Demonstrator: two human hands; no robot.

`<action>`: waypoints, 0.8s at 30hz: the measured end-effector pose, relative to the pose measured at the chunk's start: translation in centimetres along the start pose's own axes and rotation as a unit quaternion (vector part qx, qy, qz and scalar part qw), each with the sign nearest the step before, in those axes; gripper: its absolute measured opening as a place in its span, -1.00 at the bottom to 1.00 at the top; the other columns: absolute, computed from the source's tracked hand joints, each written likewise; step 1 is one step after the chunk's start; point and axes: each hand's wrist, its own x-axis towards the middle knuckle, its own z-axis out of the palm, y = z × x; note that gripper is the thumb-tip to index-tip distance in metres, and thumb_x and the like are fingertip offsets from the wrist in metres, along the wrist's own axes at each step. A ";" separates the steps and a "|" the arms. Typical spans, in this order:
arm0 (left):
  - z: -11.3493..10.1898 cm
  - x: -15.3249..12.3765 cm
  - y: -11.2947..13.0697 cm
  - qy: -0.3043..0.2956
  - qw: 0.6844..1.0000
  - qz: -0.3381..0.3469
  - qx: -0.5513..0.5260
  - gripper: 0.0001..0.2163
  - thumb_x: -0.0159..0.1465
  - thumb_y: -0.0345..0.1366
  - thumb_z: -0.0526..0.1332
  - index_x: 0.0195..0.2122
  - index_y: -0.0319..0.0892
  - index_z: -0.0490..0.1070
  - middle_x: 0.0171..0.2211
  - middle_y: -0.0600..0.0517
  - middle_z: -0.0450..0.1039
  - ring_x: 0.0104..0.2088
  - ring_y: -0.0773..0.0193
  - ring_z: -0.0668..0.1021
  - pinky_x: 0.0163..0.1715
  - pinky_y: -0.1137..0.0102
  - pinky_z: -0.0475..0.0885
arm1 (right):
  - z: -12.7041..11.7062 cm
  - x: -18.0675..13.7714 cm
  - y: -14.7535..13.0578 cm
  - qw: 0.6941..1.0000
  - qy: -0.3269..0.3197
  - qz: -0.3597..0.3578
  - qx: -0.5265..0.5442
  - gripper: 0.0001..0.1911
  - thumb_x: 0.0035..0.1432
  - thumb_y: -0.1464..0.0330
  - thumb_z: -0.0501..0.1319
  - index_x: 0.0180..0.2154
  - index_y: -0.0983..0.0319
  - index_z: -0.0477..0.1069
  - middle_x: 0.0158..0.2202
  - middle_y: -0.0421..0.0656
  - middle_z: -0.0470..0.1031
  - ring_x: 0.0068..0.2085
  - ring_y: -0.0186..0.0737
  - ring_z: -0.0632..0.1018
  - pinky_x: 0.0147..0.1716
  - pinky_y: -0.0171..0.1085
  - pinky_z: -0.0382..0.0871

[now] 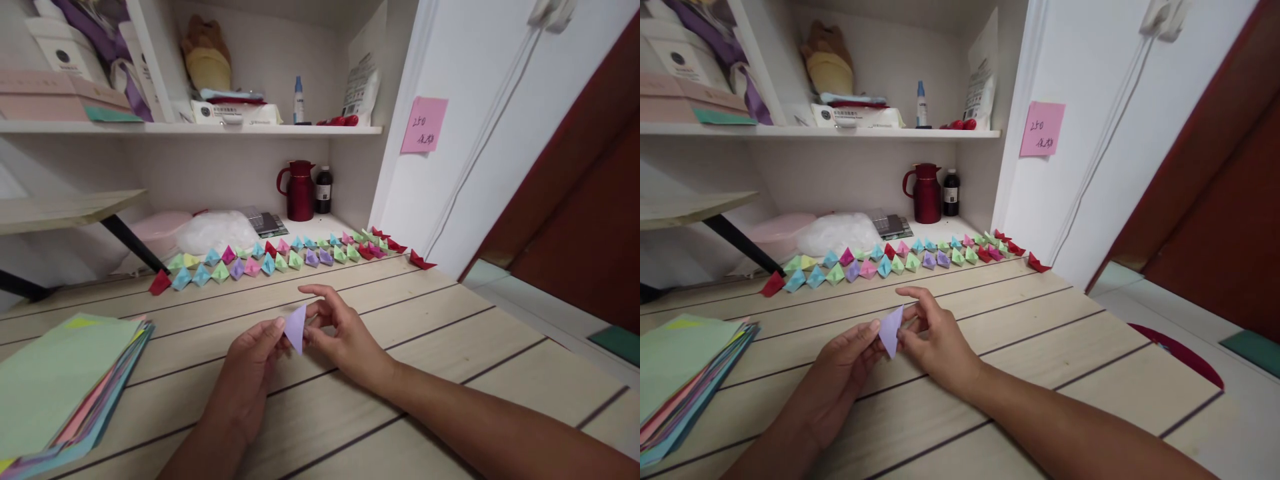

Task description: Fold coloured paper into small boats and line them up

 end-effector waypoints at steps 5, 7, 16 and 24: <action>0.2 -0.1 -0.2 0.038 0.999 0.006 0.001 -0.75 0.12 -0.13 0.33 -0.52 -0.21 0.44 -0.53 0.10 0.38 -0.44 0.35 0.39 -0.32 0.42 0.28 | -0.6 -0.2 -0.5 0.949 0.039 -0.177 -0.259 -0.45 0.11 0.53 0.19 0.13 0.06 0.28 0.10 -0.05 0.27 0.02 -0.12 0.41 -0.02 -0.12 0.36; 0.4 -0.2 -0.1 0.045 0.999 0.006 0.005 -0.75 0.09 -0.12 0.34 -0.52 -0.21 0.45 -0.53 0.09 0.39 -0.44 0.34 0.39 -0.32 0.41 0.28 | -0.8 -0.3 -0.7 0.909 0.046 -0.230 -0.344 -0.55 0.14 0.51 0.17 0.05 0.06 0.38 0.14 -0.05 0.23 0.10 -0.04 0.34 0.03 -0.04 0.28; 1.1 -0.9 -0.1 0.082 0.994 0.027 0.070 -0.75 0.04 -0.11 0.34 -0.53 -0.21 0.43 -0.53 0.05 0.43 -0.43 0.29 0.44 -0.28 0.36 0.35 | -0.8 0.3 -0.4 0.901 0.026 -0.223 -0.372 -0.79 0.19 0.50 0.15 -0.26 0.13 0.52 -0.27 -0.14 0.55 -0.16 -0.12 0.43 -0.14 -0.10 0.19; 1.2 0.2 -2.2 0.144 0.982 0.089 0.082 -0.66 0.05 -0.02 0.31 -0.31 -0.21 0.54 -0.32 -0.07 0.56 -0.36 0.16 0.56 -0.24 0.26 0.44 | -0.6 1.0 0.9 0.995 0.075 0.057 0.021 -0.89 0.02 0.33 0.30 -0.42 0.23 0.43 -0.47 -0.22 0.47 -0.41 -0.27 0.42 -0.36 -0.30 0.27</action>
